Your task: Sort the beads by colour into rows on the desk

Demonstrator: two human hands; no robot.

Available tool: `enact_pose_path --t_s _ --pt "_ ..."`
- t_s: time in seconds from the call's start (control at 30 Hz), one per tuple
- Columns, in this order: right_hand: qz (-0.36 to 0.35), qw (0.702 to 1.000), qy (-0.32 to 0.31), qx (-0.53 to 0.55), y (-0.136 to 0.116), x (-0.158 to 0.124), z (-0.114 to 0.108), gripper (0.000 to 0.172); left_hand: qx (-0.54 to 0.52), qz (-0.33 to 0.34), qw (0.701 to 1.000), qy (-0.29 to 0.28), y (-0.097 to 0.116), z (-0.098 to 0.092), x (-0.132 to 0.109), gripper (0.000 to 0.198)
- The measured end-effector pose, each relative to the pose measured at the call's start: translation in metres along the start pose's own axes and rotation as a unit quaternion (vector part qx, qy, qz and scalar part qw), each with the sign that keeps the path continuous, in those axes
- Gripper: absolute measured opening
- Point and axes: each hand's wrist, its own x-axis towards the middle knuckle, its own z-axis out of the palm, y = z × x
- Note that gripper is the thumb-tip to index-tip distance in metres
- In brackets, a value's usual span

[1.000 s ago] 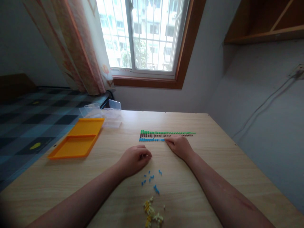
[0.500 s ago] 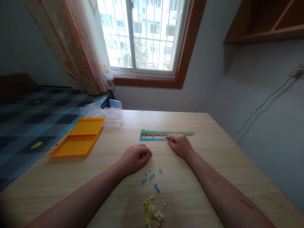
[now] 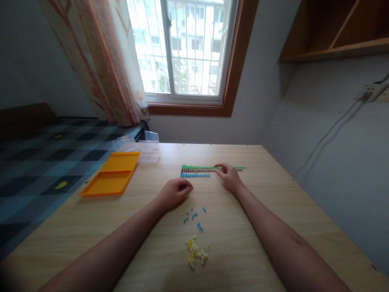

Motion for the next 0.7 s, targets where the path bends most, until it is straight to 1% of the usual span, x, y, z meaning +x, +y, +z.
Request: enact_pose_path --t_s 0.07,0.1,0.23,0.43,0.6,0.7 --pt "0.005 0.999 -0.002 0.038 -0.003 -0.002 0.003 0.028 0.006 -0.001 1.000 0.001 -0.001 0.000 0.000 0.014" --pt "0.005 0.998 -0.007 0.054 -0.005 -0.004 0.006 0.029 0.010 0.001 1.000 0.000 -0.001 0.000 0.000 0.014" --pt "0.005 0.995 -0.034 0.093 -0.015 -0.016 0.014 0.040 0.017 0.003 1.000 -0.015 0.000 0.000 0.001 0.014" --pt "-0.012 0.989 -0.107 0.102 -0.030 -0.046 0.015 0.045 -0.001 0.002 0.999 -0.041 0.012 -0.003 -0.009 0.014" --pt "-0.026 0.984 -0.163 0.062 -0.039 -0.065 0.008 0.036 -0.028 0.001 0.998 -0.055 0.020 -0.007 -0.019 0.013" --pt "-0.070 0.978 -0.196 0.025 -0.047 -0.071 0.004 0.025 -0.048 0.012 0.995 -0.083 0.017 -0.010 -0.019 0.012"
